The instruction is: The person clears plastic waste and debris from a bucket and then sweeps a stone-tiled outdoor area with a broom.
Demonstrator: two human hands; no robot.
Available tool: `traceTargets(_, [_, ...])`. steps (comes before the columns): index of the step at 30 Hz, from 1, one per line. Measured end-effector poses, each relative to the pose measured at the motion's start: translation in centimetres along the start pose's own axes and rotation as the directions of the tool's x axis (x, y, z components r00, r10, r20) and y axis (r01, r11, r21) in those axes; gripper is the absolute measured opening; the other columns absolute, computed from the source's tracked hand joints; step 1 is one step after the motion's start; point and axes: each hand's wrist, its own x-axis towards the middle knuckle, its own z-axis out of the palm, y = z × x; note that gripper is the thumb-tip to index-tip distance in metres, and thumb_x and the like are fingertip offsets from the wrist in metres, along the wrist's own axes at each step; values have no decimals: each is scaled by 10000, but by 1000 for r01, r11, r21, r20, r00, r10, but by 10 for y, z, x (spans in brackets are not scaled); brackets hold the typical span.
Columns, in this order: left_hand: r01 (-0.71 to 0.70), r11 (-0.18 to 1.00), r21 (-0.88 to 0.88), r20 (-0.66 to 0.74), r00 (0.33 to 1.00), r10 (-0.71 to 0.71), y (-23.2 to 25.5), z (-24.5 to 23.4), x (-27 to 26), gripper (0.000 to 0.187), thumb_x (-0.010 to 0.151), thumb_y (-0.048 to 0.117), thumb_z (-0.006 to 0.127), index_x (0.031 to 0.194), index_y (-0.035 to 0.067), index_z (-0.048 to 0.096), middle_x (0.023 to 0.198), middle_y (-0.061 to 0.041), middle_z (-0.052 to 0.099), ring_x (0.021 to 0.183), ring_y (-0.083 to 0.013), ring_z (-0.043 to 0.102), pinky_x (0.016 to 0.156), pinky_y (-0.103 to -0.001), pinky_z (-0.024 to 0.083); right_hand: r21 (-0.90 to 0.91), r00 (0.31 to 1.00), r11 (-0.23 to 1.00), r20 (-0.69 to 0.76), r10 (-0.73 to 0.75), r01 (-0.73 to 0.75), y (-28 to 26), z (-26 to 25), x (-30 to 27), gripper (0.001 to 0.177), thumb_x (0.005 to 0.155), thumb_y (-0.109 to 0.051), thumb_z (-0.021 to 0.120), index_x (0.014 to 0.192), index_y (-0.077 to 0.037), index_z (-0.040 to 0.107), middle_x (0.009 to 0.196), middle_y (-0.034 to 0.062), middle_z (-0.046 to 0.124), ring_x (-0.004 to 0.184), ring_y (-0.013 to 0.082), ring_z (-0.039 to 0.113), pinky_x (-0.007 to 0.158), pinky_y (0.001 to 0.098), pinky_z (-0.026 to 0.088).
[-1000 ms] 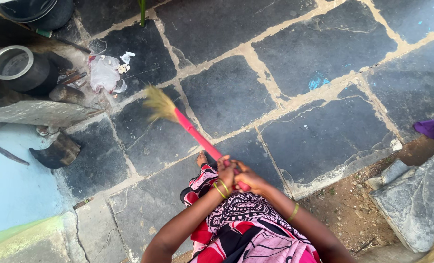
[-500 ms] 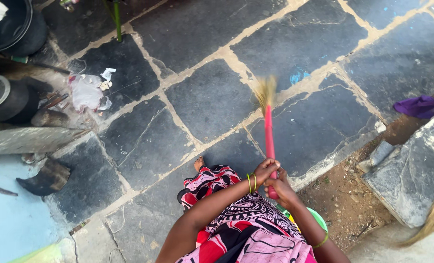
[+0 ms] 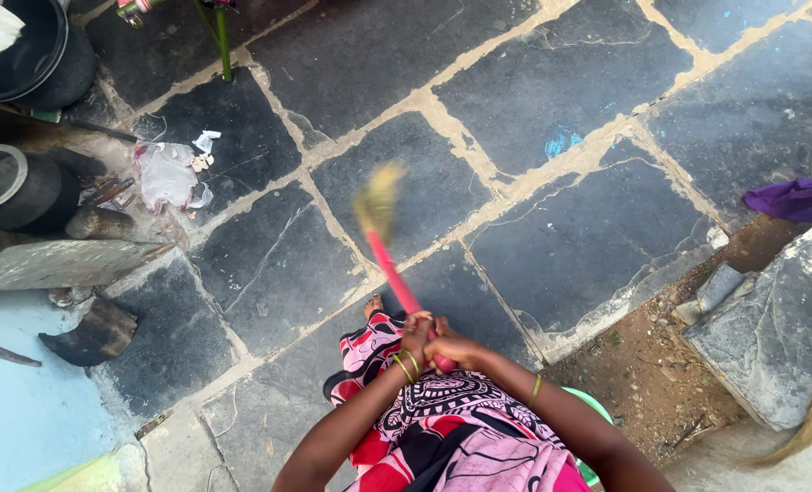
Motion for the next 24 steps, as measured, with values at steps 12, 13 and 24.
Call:
traceTargets(12, [-273, 919, 286, 28, 960, 277, 13, 47, -1, 212, 953, 151, 678, 1149, 89, 623, 1064, -50, 624, 984, -146, 582, 888, -278, 496, 196, 983, 963, -41, -178, 182, -16, -36, -81, 909, 805, 37, 645, 1596, -185, 256, 789, 105, 640, 542, 145, 603, 403, 280, 494])
traceTargets(13, [-381, 849, 366, 135, 924, 357, 12, 58, -1, 213, 956, 149, 696, 1151, 85, 640, 1104, -61, 625, 1046, -161, 592, 937, -284, 485, 201, 983, 962, -46, -178, 184, -14, -39, -93, 909, 805, 37, 645, 1596, -185, 256, 789, 105, 640, 542, 145, 603, 403, 280, 494])
traceTargets(24, [176, 943, 281, 508, 807, -302, -14, 174, 1, 386, 951, 62, 622, 1333, 73, 564, 1046, -58, 621, 859, -135, 644, 743, -273, 580, 435, 825, 782, -539, -170, 446, 34, -63, -128, 788, 774, 114, 556, 1391, -280, 264, 875, 121, 563, 574, 171, 572, 439, 297, 481])
